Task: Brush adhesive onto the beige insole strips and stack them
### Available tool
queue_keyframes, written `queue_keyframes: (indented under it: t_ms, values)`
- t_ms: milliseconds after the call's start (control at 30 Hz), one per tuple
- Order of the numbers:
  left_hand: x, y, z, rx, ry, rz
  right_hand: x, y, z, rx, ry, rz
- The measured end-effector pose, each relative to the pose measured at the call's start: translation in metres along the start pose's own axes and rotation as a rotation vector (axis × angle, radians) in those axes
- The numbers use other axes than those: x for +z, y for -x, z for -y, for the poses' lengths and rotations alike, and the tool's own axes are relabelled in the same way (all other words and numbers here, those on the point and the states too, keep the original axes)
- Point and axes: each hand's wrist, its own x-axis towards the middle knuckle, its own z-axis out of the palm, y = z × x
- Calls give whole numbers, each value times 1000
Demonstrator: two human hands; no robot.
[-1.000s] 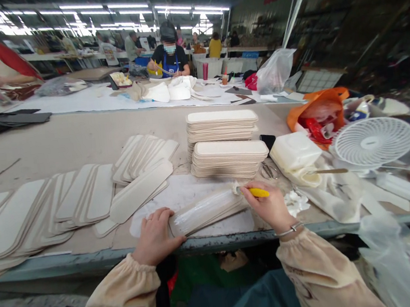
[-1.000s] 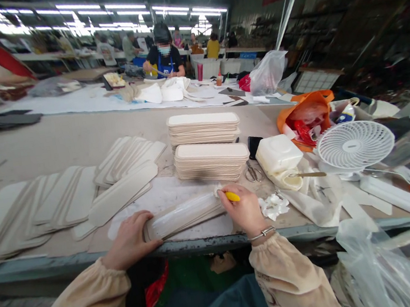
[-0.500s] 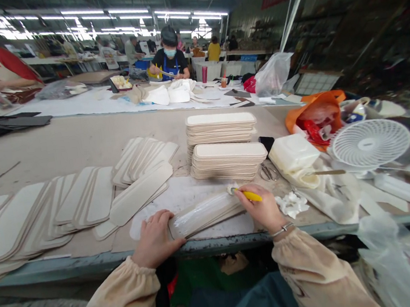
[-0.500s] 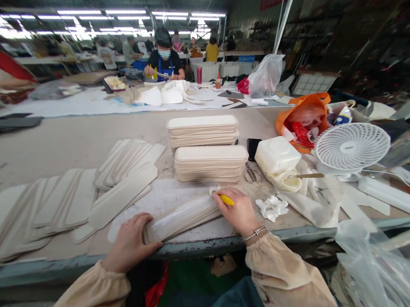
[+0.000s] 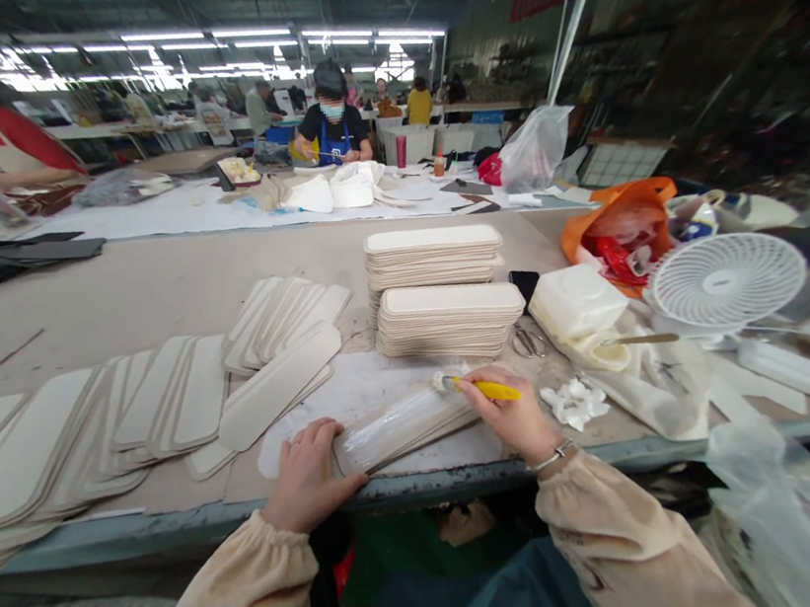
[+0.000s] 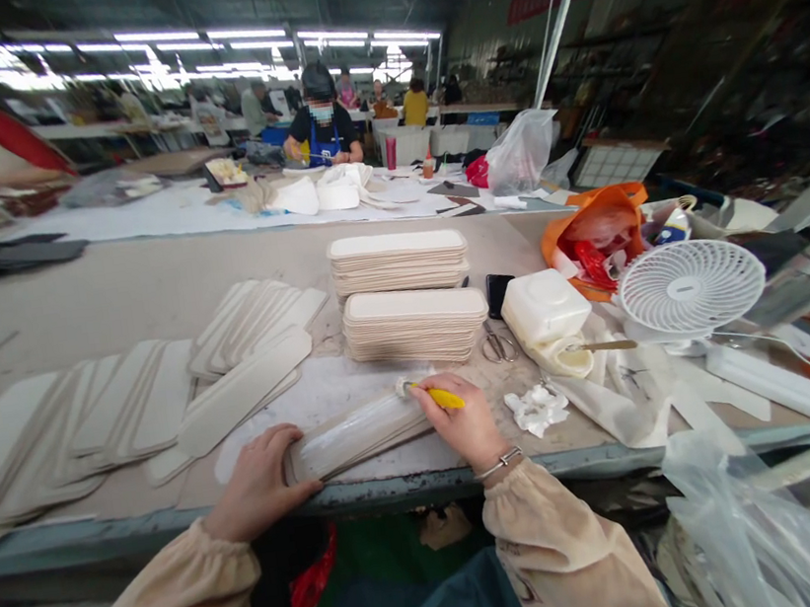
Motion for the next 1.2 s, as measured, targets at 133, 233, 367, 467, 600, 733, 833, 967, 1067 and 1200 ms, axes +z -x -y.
queue_keyframes:
  t_ms: [133, 233, 367, 467, 600, 733, 833, 967, 1067, 1200]
  values:
    - [1, -1, 2, 6, 11, -1, -17, -2, -4, 27, 110, -115]
    - [1, -2, 2, -5, 23, -14, -20, 1, -1, 15, 123, -19]
    - [-2, 5, -1, -4, 68, -15, -8, 7, 14, 32, -88, 100]
    - [-3, 8, 2, 3, 143, -30, -4, 8, 14, 130, -216, -43]
    - [-13, 2, 23, -27, 187, -277, -10, 4, 5, 302, -277, -243]
    - [-33, -18, 51, -295, -116, -393, -18, 1, 7, 361, -314, -324]
    - [-42, -31, 64, -412, -231, -335, -19, -2, 11, 373, -351, -332]
    - [-43, -36, 71, -463, -263, -286, -20, -6, 13, 387, -365, -329]
    - [-40, -38, 74, -497, -262, -281, -19, -7, 14, 388, -384, -326]
    - [-38, -40, 76, -522, -222, -305, -18, -6, 15, 380, -400, -324]
